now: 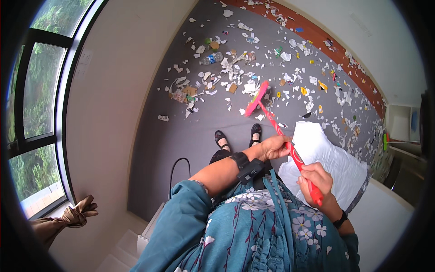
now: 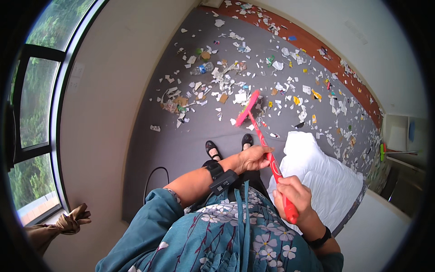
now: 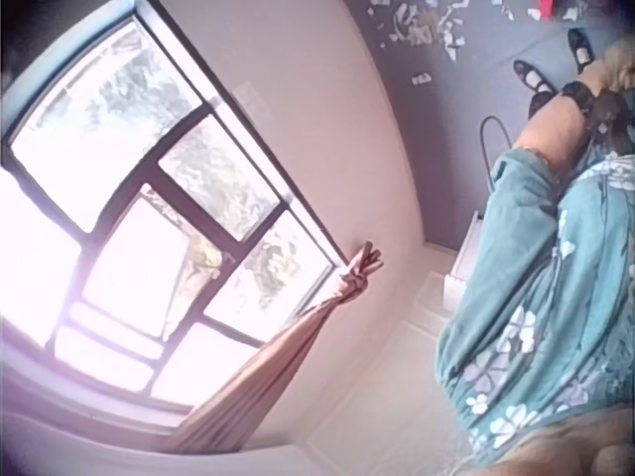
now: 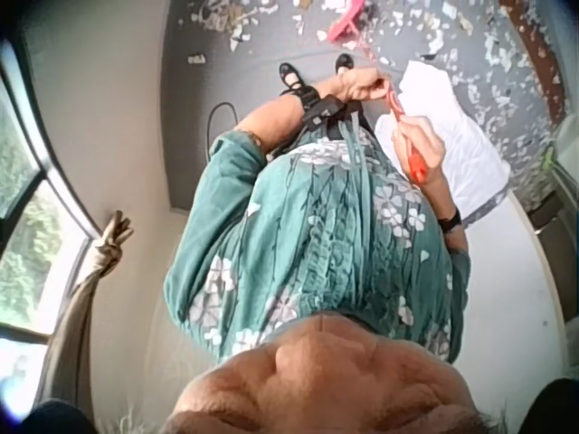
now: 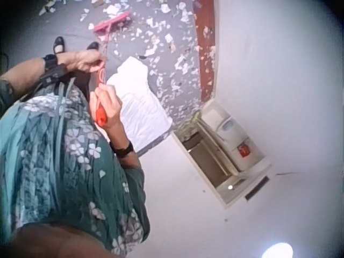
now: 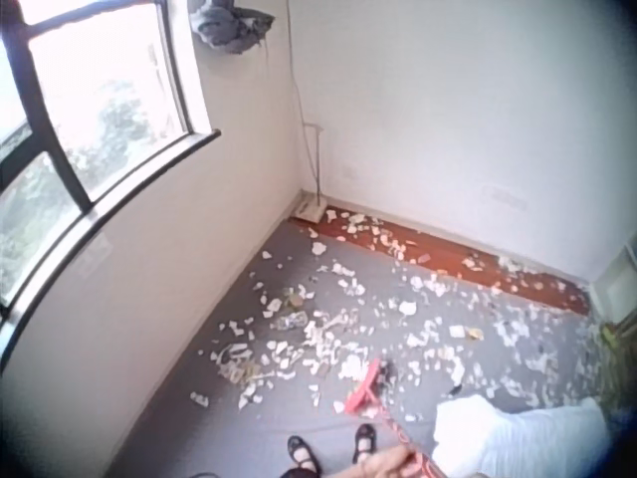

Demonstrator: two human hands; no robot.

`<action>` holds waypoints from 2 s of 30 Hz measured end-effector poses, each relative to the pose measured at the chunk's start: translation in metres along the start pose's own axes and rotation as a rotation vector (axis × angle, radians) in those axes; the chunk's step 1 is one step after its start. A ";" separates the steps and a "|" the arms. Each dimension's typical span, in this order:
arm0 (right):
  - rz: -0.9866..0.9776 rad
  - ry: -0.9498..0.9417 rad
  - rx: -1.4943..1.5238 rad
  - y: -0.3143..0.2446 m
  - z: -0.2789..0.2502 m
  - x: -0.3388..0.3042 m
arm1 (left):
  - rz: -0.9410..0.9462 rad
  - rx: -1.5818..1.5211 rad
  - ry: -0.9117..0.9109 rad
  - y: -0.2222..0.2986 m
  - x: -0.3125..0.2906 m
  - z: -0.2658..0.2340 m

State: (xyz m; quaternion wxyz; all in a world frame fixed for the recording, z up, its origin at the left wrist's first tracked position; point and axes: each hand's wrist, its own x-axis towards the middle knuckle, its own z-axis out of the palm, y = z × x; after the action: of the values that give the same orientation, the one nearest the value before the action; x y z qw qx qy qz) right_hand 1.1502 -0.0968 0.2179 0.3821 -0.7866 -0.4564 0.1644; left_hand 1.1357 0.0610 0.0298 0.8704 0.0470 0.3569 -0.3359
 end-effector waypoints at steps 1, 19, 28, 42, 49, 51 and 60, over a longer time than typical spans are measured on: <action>-0.009 -0.005 -0.003 -0.003 -0.002 0.005 | 0.009 -0.003 -0.005 0.002 -0.006 0.000; -0.012 -0.410 0.727 0.024 0.155 0.111 | 0.610 -0.600 0.115 -0.021 -0.119 -0.221; -0.136 -0.174 0.336 -0.014 0.113 0.113 | 0.556 -0.373 -0.072 0.041 -0.077 -0.158; -0.131 -0.175 0.290 -0.044 0.059 0.087 | 0.474 -0.267 -0.109 0.018 -0.123 -0.106; 0.122 -0.176 0.548 -0.007 0.095 0.067 | 0.334 -0.386 -0.031 -0.010 -0.099 -0.161; 0.166 -0.154 0.543 -0.006 0.085 0.057 | 0.210 -0.389 -0.012 -0.013 -0.080 -0.154; 0.115 0.016 0.116 -0.024 0.019 0.013 | 0.085 -0.054 -0.042 -0.004 -0.026 -0.035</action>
State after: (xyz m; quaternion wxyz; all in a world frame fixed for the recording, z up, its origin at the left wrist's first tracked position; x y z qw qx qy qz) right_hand 1.1314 -0.0708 0.2243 0.4204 -0.7893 -0.3973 0.2059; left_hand 1.0991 0.0837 0.0210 0.8922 0.0314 0.3449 -0.2899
